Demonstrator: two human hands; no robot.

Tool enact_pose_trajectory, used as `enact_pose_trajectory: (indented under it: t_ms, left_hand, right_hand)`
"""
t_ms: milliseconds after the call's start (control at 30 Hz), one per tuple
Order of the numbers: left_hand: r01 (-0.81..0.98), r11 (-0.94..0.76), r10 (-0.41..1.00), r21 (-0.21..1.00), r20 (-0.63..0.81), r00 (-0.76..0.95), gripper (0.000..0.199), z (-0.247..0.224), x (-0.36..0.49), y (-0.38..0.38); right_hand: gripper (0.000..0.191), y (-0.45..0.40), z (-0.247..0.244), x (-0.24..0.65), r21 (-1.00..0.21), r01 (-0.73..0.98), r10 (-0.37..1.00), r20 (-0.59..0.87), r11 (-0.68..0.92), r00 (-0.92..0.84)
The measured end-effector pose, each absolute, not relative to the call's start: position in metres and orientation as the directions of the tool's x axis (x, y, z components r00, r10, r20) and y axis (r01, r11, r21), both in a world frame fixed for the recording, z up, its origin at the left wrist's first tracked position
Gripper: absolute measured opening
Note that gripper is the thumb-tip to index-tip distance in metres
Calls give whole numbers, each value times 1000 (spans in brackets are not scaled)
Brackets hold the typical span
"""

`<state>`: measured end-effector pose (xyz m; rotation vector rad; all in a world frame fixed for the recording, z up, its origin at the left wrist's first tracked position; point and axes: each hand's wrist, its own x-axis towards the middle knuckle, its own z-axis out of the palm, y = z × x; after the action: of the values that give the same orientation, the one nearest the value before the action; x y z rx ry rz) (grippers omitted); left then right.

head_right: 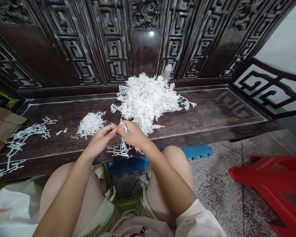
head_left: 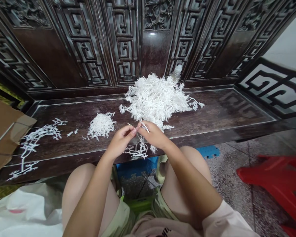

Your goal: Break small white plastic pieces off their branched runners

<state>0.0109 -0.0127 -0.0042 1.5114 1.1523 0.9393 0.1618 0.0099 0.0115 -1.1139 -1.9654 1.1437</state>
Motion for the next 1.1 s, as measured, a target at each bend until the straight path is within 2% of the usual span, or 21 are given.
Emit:
enact_pose_trajectory:
  t_ms: [100, 267, 433, 500, 567, 633, 700, 800, 933, 1100]
  left_hand:
    - [173, -69, 964, 982, 21, 264, 24, -4, 10, -13]
    - [-104, 48, 945, 993, -11, 328, 20, -7, 10, -16]
    - [-368, 144, 916, 919, 17, 400, 19, -3, 11, -21]
    - [-446, 116, 909, 887, 86, 408, 24, 2, 8, -24]
    - [-499, 93, 913, 862, 126, 387, 26, 7, 3, -24]
    - [-496, 81, 937, 865, 104, 335, 23, 9, -1, -23]
    - [-465, 87, 960, 881, 51, 276, 19, 8, -1, -21]
    - [-464, 143, 968, 874, -25, 251, 17, 2, 6, -18]
    - [-496, 213, 962, 842, -92, 257, 15, -5, 17, -17]
    - [-403, 180, 973, 897, -103, 205, 17, -15, 25, -17]
  right_hand:
    - [17, 10, 11, 163, -900, 351, 867, 56, 259, -495]
    - [24, 8, 14, 164, -954, 261, 777, -50, 149, -627]
    - [18, 5, 21, 166, -990, 98, 719, 7, 105, -695]
    - [18, 5, 22, 167, -997, 39, 731, 23, 68, -682]
    - [20, 6, 22, 168, -1000, -5, 804, 4, 1, -594]
    - [21, 8, 22, 166, -997, -18, 886, -57, -73, -460]
    - [20, 9, 21, 164, -990, 4, 911, -134, -144, -390]
    - [20, 10, 17, 159, -980, 60, 892, -198, -190, -407]
    - [19, 8, 11, 157, -986, 55, 881, -164, -155, -443]
    - [20, 8, 8, 157, -986, 103, 879, -165, -133, -448]
